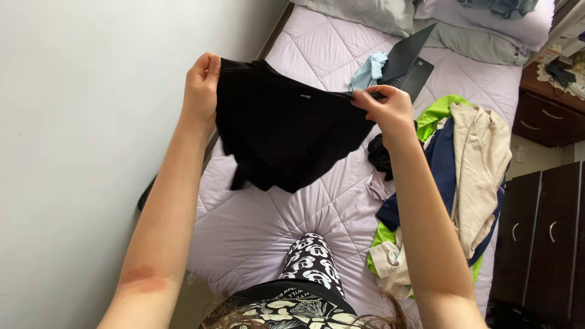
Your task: The person picks up folded clothes from a bed and places them onto a metal wire shelf inside a closet, repeating the action for several items including a red sweater, a white garment, and a stack of colorful clothes, before taking a black shirt and folding it on the bed.
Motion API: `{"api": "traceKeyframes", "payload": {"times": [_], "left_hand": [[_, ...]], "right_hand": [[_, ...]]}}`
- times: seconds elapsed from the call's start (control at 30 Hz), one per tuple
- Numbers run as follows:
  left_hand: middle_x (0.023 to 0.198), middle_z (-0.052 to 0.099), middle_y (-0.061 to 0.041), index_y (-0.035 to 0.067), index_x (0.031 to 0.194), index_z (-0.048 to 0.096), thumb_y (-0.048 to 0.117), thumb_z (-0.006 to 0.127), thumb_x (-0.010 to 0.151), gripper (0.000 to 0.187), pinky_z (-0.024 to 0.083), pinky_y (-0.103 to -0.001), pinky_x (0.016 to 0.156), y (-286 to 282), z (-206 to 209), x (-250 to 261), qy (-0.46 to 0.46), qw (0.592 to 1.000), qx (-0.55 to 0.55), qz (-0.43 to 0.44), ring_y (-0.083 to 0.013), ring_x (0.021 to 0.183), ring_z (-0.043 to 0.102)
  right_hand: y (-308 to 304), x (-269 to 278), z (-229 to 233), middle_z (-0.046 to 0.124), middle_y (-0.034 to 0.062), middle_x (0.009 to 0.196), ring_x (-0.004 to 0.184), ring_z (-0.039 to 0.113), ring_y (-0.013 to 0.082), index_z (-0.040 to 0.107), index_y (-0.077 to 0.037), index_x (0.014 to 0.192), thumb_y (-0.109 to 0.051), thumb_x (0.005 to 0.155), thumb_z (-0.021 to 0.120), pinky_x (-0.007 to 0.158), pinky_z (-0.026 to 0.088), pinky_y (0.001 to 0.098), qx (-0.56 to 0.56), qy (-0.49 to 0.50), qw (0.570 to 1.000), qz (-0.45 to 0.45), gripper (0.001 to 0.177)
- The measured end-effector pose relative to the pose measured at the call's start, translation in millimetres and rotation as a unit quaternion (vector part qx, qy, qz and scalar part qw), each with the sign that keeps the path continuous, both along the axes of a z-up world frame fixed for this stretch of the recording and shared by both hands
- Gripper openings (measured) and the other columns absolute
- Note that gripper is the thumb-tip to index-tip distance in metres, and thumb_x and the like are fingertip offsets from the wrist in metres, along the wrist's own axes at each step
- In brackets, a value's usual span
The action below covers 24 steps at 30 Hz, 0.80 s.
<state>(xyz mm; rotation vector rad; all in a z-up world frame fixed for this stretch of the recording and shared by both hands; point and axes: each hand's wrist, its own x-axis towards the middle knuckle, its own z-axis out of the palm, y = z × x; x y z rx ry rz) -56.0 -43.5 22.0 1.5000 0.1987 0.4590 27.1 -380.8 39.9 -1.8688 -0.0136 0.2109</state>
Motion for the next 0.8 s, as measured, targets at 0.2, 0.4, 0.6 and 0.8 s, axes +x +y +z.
{"api": "traceKeyframes", "payload": {"times": [0.2, 0.4, 0.6, 0.8], "left_hand": [[0.063, 0.05, 0.007, 0.017, 0.076, 0.06, 0.029, 0.072, 0.1, 0.029, 0.031, -0.022, 0.051, -3.9, 10.0, -5.6, 0.057, 0.998, 0.021, -0.004, -0.0019, 0.057, 0.041], [0.09, 0.078, -0.009, 0.018, 0.098, 0.081, 0.033, 0.086, 0.079, 0.025, 0.055, -0.042, 0.083, -9.7, -1.9, -12.6, 0.155, 0.895, 0.381, -0.17, -0.036, 0.091, 0.073], [0.094, 0.074, -0.011, 0.021, 0.11, 0.075, 0.018, 0.076, 0.094, 0.016, 0.056, -0.046, 0.087, -8.8, 0.3, -9.0, 0.073, 0.922, 0.366, -0.107, -0.0363, 0.097, 0.072], [0.095, 0.076, -0.02, 0.013, 0.105, 0.075, 0.027, 0.082, 0.084, 0.026, 0.055, -0.052, 0.088, 17.2, 3.3, -8.0, 0.14, 0.836, 0.524, -0.085, -0.0459, 0.096, 0.071]], "right_hand": [[-12.6, 20.1, -33.4, 0.075, -0.0082, 0.071, 0.069, 0.068, 0.004, 0.07, -0.019, 0.089, -0.028, 0.078, 0.084, 0.073, 0.049, 0.0241, -0.236, -0.203, 0.95, 0.024, 0.021], [-12.6, 16.8, -49.1, 0.046, 0.0034, 0.113, 0.109, 0.05, 0.0341, 0.073, -0.015, 0.092, -0.025, 0.084, 0.084, 0.079, 0.056, 0.0414, -0.358, -0.357, 0.863, -0.024, 0.016], [-26.8, 15.1, -53.6, 0.067, 0.0134, 0.093, 0.087, 0.07, 0.0434, 0.065, -0.015, 0.107, -0.014, 0.097, 0.064, 0.077, 0.057, 0.0512, -0.362, -0.286, 0.886, 0.033, 0.009], [-58.9, 31.7, -56.4, 0.067, 0.0225, 0.086, 0.09, 0.066, 0.0517, 0.065, -0.02, 0.112, -0.024, 0.102, 0.064, 0.078, 0.05, 0.0571, -0.279, -0.261, 0.924, 0.037, 0.011]]}}
